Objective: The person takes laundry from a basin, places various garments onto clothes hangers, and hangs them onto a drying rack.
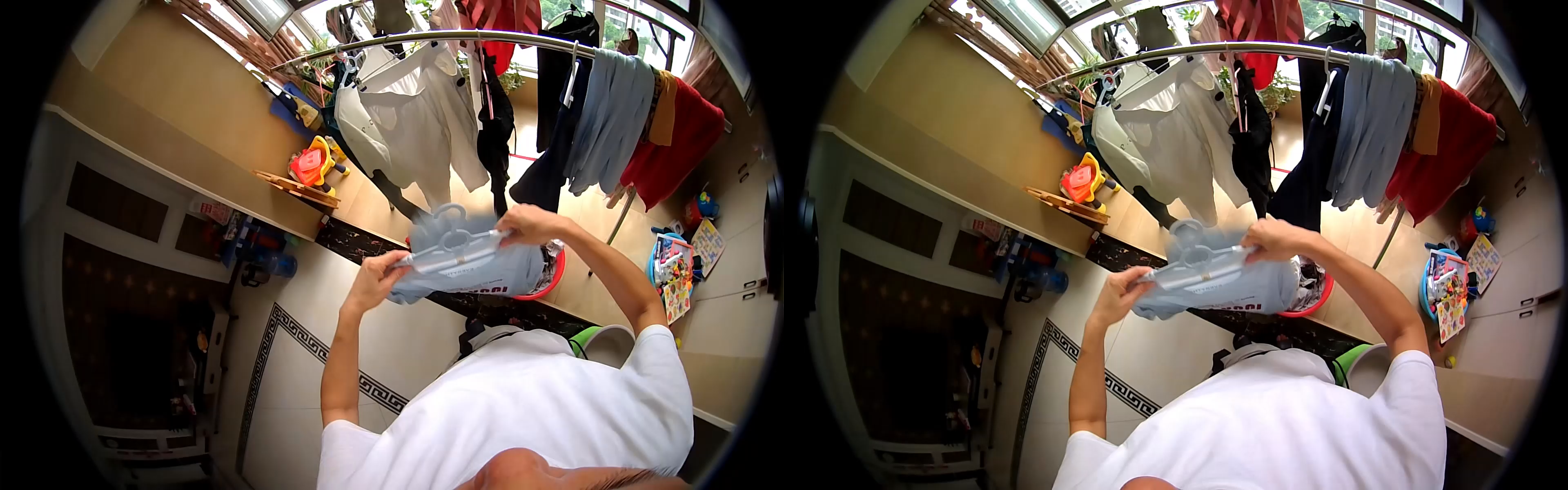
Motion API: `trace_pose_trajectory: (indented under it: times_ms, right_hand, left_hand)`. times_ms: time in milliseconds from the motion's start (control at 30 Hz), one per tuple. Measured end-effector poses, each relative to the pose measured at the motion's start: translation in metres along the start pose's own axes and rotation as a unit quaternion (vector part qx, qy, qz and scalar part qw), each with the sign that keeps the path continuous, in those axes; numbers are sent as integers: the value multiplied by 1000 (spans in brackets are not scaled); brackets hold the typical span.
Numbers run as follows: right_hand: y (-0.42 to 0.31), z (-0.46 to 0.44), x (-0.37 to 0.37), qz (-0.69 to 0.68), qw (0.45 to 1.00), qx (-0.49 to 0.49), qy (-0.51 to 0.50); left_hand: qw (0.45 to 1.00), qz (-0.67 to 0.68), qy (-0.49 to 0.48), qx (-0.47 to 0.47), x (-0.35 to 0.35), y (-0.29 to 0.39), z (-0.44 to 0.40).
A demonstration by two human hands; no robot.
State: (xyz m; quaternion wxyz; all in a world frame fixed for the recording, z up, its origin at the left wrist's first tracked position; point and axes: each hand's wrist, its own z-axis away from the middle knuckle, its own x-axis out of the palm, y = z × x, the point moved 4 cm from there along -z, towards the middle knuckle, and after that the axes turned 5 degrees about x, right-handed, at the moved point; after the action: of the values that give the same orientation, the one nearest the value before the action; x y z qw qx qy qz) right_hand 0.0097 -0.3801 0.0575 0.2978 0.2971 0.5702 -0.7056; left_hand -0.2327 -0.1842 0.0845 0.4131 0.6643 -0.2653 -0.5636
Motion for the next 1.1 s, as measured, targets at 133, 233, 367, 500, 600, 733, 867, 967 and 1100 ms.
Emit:
trace_pose_trajectory:
  times_ms: [133,233,367,500,600,733,867,967,1100]
  right_hand:
    - [-4,-17,-29,73,995,1,73]
    - [7,-26,-33,-6,997,-7,78]
    - [12,-39,-40,-61,992,-81,70]
    - [2,-45,-48,-49,994,-94,-2]
    - [-22,-42,-42,-71,988,-115,-69]
    - [-50,-29,-27,-265,958,-44,-102]
    - [-49,-37,-26,-347,936,59,-19]
    - [-58,-51,-42,-471,871,122,71]
    - [-41,-97,-73,-510,845,74,139]
  left_hand:
    - [994,-72,59,52,-13,-1,-25]
    - [992,-84,80,50,-17,0,-32]
    - [990,-99,92,52,-27,6,-31]
    - [988,-112,88,53,-43,1,-24]
    - [994,-67,79,39,-51,-13,-24]
    - [979,-95,147,107,-60,-24,-24]
    - [955,-99,268,73,-58,-56,-16]
    - [967,54,249,19,-37,-104,-3]
    - [962,197,186,-26,4,-135,22]
